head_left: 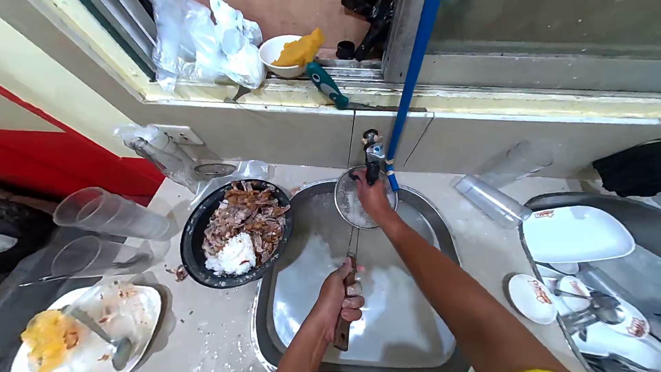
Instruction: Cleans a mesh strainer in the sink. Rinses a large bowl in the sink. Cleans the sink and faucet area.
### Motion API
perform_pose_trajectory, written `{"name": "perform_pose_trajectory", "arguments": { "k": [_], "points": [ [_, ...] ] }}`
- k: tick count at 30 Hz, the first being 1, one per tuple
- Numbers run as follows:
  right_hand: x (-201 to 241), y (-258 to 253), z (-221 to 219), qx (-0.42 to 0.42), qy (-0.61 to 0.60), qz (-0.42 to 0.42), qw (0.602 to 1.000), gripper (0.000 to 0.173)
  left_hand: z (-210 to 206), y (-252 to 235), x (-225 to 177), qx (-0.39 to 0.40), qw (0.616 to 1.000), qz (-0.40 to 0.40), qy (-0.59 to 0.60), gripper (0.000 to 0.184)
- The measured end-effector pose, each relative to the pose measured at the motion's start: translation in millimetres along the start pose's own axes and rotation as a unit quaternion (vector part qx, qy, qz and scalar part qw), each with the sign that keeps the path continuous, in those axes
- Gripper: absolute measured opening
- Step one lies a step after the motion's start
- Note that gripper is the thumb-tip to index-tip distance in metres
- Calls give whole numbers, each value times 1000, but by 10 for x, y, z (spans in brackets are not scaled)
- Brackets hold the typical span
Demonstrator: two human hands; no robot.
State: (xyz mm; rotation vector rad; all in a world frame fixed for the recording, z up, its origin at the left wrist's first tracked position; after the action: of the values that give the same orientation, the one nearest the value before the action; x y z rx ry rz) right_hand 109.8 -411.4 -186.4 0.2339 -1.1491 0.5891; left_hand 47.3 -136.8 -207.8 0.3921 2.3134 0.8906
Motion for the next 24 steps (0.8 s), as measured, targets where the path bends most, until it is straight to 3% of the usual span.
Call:
{"name": "perform_pose_trajectory", "arguments": {
  "k": [4,7,11,14,17,20,24],
  "points": [
    [-164,-135,-82,59,20,0,998,31,11,-66,-39,-29,1000,0,-10,50],
    [-143,165,-212,164,204,-4,965,27,-8,-81,-54,-7,1000,9,21,48],
    [-181,566,-260,236,193,-2,952,23,34,-68,-86,14,998,13,59,46],
    [-200,470,-320,312,237,20,920,26,48,-42,-97,32,997,15,62,46],
    [-282,27,-105,252,289,27,923,33,-23,24,-173,66,995,12,68,46],
    [-133,-243,197,130,230,-19,964,41,-28,73,-271,91,994,17,65,46],
    [-89,-232,176,54,117,30,991,35,2,16,-286,112,991,43,55,47]
  ]
}}
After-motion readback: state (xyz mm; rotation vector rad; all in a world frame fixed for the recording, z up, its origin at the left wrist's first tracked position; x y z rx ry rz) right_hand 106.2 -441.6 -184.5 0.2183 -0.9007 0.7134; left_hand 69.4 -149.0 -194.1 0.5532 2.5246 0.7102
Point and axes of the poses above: each hand's wrist, its own y-axis away from the middle knuckle, its own z-axis out of the back of the hand, x = y × z, the point moved 9 cm from there along -y, towards the middle knuckle, and after that the axes turned 14 degrees about -y, right-handed, at the moved point
